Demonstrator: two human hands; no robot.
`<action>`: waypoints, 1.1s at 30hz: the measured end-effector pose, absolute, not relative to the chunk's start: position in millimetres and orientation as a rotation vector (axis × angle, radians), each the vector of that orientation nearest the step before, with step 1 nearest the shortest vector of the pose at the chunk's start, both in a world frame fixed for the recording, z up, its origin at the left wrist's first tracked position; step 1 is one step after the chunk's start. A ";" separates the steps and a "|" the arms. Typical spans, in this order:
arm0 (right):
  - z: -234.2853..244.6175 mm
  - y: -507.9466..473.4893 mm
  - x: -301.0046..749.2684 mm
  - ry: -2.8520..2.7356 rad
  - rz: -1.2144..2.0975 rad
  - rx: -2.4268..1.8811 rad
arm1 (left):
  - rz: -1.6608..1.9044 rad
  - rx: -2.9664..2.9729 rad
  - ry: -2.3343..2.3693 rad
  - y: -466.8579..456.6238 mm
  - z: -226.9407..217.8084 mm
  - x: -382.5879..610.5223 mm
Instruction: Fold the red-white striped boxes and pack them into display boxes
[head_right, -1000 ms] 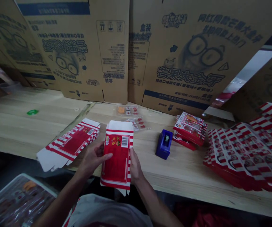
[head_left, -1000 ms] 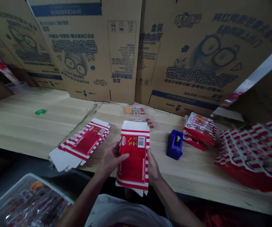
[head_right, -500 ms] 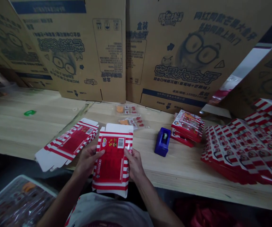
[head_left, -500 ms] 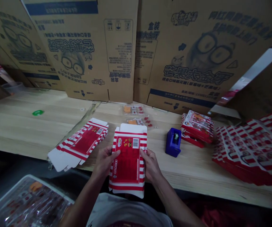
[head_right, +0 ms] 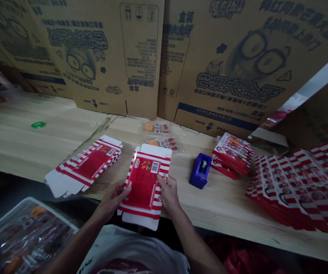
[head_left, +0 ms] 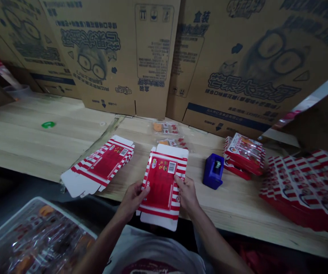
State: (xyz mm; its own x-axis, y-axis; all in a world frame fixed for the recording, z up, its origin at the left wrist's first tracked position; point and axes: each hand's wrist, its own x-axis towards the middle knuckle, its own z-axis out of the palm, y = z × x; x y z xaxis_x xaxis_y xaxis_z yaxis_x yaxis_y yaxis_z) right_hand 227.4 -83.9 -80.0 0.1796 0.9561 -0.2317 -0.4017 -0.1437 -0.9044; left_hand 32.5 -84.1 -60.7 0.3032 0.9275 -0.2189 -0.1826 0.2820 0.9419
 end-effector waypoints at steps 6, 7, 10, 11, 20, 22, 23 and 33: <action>-96.6 -109.4 225.9 -0.722 1.455 -1.126 | 1.105 1.006 0.867 -65.6 -66.0 34.2; -100.3 -108.2 229.6 -0.753 1.366 -1.154 | 1.087 1.004 0.846 -65.1 -69.8 34.9; -109.1 -96.3 244.8 -0.881 1.179 -1.229 | 1.045 0.982 0.766 -67.1 -80.5 35.7; -110.9 -91.4 249.7 -0.933 1.171 -1.244 | 1.030 0.965 0.750 -67.9 -82.9 35.2; -107.8 -72.0 261.2 -1.246 1.095 -1.253 | 0.958 0.982 0.857 -48.4 -88.4 28.8; -106.0 -70.2 260.2 -1.297 1.055 -1.232 | 0.968 1.040 0.955 -41.2 -88.3 28.8; -105.1 -69.3 259.2 -1.299 1.047 -1.229 | 0.981 1.055 0.992 -37.8 -88.3 28.8; -93.0 -53.2 254.7 -1.118 1.304 -1.181 | 1.060 0.943 1.052 -12.7 -86.3 27.2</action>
State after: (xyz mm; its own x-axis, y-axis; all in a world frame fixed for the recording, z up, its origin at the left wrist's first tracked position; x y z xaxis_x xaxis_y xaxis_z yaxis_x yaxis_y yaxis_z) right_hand 254.7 -53.2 -93.0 -0.0124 0.9980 -0.0613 -0.0920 -0.0622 -0.9938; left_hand 27.2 -12.7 -86.3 0.1462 0.9685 -0.2016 -0.2091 0.2294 0.9506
